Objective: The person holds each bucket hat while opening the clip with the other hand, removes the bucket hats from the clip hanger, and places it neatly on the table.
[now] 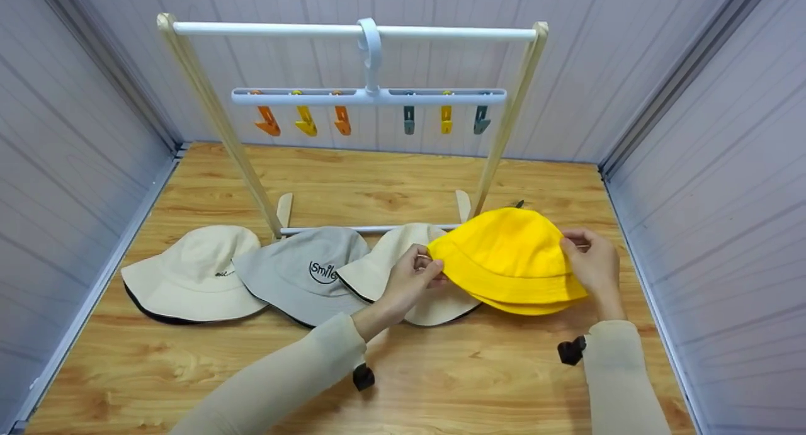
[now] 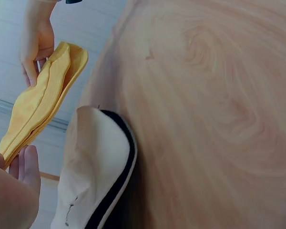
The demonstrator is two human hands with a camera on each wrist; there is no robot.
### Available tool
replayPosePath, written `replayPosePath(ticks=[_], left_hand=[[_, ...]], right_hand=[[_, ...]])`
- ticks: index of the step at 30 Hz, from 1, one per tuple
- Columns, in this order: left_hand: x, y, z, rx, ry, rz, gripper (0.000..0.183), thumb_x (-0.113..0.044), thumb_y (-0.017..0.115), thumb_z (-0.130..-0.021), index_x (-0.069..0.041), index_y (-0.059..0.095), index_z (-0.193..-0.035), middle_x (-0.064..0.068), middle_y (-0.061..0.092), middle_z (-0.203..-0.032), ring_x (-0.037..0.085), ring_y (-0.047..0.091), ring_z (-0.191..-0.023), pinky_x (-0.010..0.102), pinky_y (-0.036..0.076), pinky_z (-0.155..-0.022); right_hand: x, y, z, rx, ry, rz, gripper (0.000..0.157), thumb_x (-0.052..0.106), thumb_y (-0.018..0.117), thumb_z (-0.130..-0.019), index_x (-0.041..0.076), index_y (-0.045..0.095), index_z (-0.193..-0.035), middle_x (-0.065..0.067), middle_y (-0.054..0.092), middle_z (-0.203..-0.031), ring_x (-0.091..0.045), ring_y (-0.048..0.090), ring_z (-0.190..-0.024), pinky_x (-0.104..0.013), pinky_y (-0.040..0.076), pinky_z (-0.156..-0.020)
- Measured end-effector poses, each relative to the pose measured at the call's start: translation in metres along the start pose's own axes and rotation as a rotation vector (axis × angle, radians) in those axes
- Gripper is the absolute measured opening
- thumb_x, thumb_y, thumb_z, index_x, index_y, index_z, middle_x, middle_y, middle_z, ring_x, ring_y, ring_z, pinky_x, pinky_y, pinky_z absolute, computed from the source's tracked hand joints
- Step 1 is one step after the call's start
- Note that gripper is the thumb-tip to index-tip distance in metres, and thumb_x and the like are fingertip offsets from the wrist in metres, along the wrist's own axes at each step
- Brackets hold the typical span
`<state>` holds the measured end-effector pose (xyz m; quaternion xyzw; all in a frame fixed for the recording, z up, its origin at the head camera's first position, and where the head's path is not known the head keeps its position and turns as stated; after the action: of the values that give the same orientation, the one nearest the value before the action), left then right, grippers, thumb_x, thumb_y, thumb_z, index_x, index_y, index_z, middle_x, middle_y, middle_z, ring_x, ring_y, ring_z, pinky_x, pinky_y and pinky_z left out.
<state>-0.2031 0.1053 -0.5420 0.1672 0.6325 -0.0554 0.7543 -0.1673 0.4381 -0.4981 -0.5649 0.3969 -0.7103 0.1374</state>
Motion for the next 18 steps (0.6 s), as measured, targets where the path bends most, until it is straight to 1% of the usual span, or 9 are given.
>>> replayPosePath(ticks=[4, 6, 11, 13, 15, 18], left_hand=[[0.008, 0.008, 0.002, -0.018, -0.044, -0.020, 0.013, -0.006, 0.069, -0.102, -0.007, 0.058, -0.108, 0.004, 0.068, -0.089, 0.029, 0.078, -0.083, 0.042, 0.066, -0.079], [0.010, 0.012, 0.002, -0.024, -0.069, -0.016, 0.013, -0.006, 0.069, -0.102, -0.008, 0.058, -0.107, 0.004, 0.069, -0.089, 0.027, 0.078, -0.081, 0.041, 0.067, -0.077], [0.014, 0.018, 0.002, -0.033, -0.137, -0.019, 0.012, -0.007, 0.068, -0.104, -0.010, 0.058, -0.110, 0.007, 0.070, -0.089, 0.031, 0.079, -0.084, 0.040, 0.066, -0.077], [0.015, 0.020, 0.002, -0.036, -0.163, -0.035, 0.011, -0.008, 0.067, -0.104, -0.011, 0.058, -0.110, 0.006, 0.070, -0.089, 0.030, 0.079, -0.084, 0.039, 0.066, -0.077], [0.016, 0.022, 0.002, -0.038, -0.181, -0.050, 0.011, -0.008, 0.066, -0.105, -0.011, 0.057, -0.111, 0.005, 0.071, -0.088, 0.029, 0.079, -0.085, 0.039, 0.066, -0.077], [0.019, 0.025, 0.000, -0.040, -0.204, -0.062, 0.011, -0.008, 0.065, -0.105, -0.011, 0.057, -0.110, 0.006, 0.073, -0.088, 0.029, 0.079, -0.085, 0.038, 0.066, -0.078]], right_hand=[[-0.007, -0.001, -0.006, 0.018, -0.020, 0.046, 0.040, 0.032, 0.058, -0.111, 0.001, 0.068, -0.134, -0.017, 0.066, -0.124, -0.009, 0.056, -0.097, -0.006, 0.046, -0.075], [-0.011, 0.000, -0.008, 0.029, -0.022, 0.059, 0.040, 0.031, 0.057, -0.111, 0.000, 0.067, -0.135, -0.019, 0.067, -0.125, -0.013, 0.057, -0.100, -0.007, 0.045, -0.075], [-0.017, 0.004, -0.017, 0.058, -0.021, 0.084, 0.041, 0.029, 0.055, -0.112, -0.002, 0.066, -0.136, -0.023, 0.066, -0.126, -0.029, 0.060, -0.109, -0.009, 0.045, -0.074], [-0.017, 0.006, -0.021, 0.066, -0.021, 0.094, 0.041, 0.029, 0.055, -0.112, -0.003, 0.066, -0.135, -0.025, 0.066, -0.126, -0.035, 0.061, -0.111, -0.008, 0.044, -0.073], [-0.017, 0.007, -0.025, 0.067, -0.018, 0.103, 0.041, 0.028, 0.054, -0.112, -0.004, 0.066, -0.135, -0.026, 0.066, -0.126, -0.038, 0.062, -0.113, -0.008, 0.044, -0.071], [-0.017, 0.009, -0.029, 0.047, -0.023, 0.125, 0.039, 0.025, 0.055, -0.111, -0.004, 0.067, -0.133, -0.027, 0.067, -0.125, -0.039, 0.063, -0.111, -0.008, 0.043, -0.070]])
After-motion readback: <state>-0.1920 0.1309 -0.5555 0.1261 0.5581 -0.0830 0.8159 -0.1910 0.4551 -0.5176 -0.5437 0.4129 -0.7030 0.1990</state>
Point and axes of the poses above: each hand's wrist, its own z-axis away from the middle knuckle, its own y-axis out of the palm, x = y × z, the point moved 1 cm from there along -z, towards the middle knuckle
